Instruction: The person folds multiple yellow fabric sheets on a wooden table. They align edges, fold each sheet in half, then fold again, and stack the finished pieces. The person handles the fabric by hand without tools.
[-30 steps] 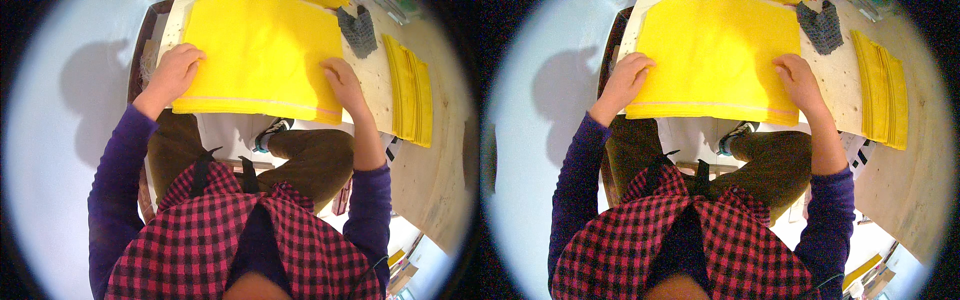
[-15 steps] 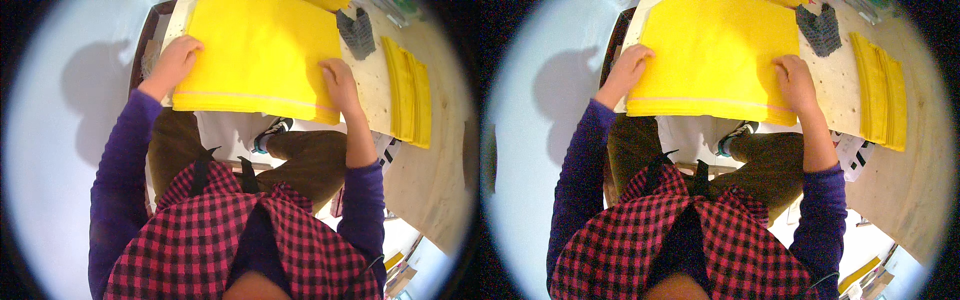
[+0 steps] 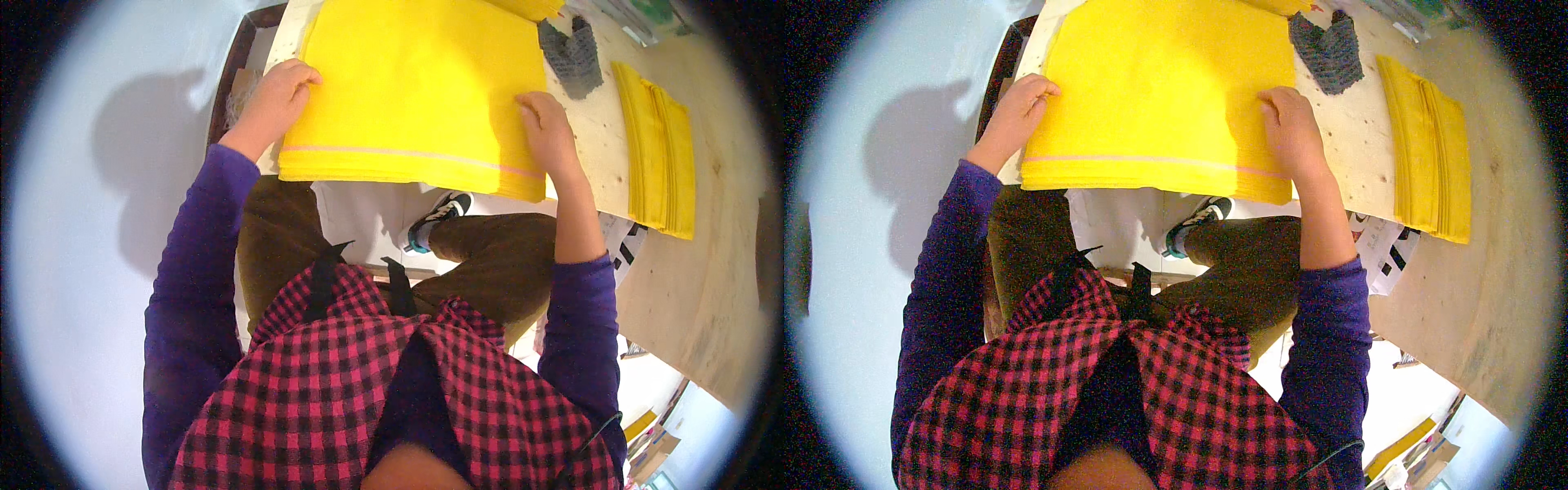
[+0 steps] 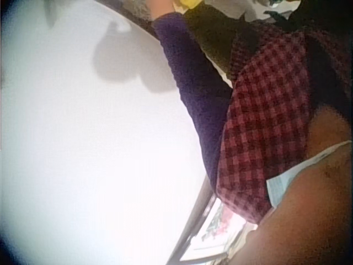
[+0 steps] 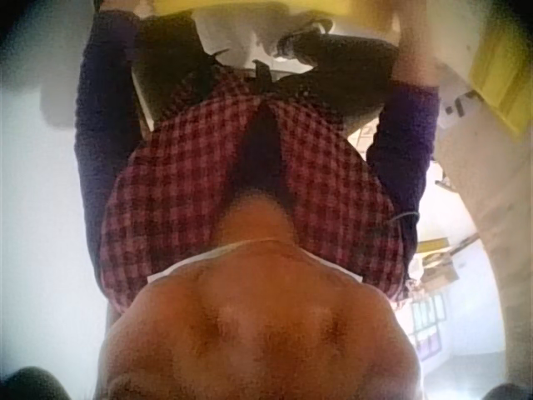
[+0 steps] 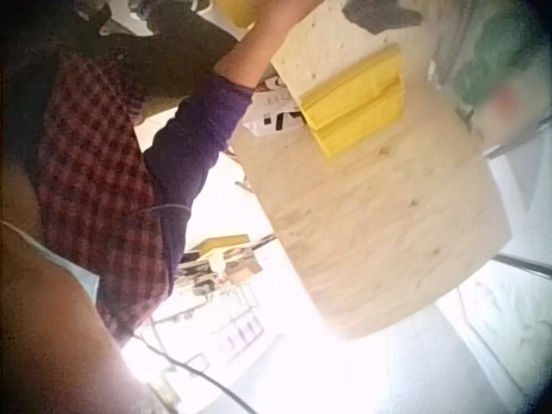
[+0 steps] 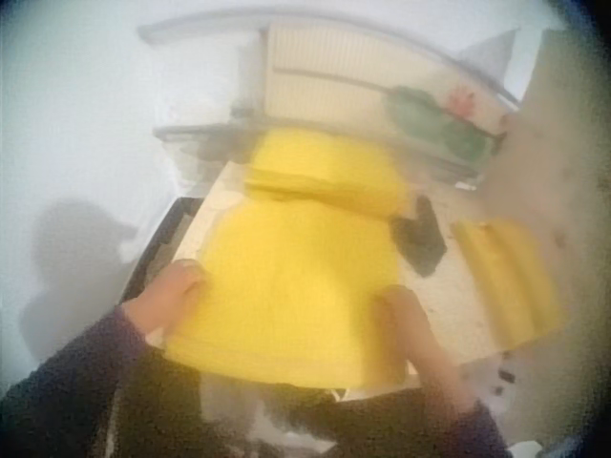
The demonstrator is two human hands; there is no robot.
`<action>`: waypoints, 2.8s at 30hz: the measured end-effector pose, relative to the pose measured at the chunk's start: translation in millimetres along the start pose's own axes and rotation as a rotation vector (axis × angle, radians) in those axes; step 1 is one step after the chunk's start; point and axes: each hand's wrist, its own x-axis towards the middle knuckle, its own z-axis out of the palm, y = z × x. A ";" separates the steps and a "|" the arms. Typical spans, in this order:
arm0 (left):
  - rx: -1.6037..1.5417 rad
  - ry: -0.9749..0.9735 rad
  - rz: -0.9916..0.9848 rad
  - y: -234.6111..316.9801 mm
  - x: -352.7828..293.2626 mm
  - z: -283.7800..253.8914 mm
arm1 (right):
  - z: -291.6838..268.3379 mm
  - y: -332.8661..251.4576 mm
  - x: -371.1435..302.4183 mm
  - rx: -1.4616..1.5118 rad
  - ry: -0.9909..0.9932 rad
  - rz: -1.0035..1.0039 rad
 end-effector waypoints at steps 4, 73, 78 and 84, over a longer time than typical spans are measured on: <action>0.087 0.025 0.087 5.8 -5.7 -8.6 | -7.7 -3.0 1.7 -0.037 -0.007 0.039; 0.148 -0.090 0.092 32.0 -40.8 1.7 | -13.6 22.2 -107.6 0.691 0.521 0.673; 0.023 -0.073 0.128 49.8 -24.7 -9.8 | -14.0 22.4 -105.8 0.718 0.535 0.689; -0.048 -0.113 0.335 99.3 22.3 8.1 | -10.8 26.8 -106.0 0.725 0.536 0.647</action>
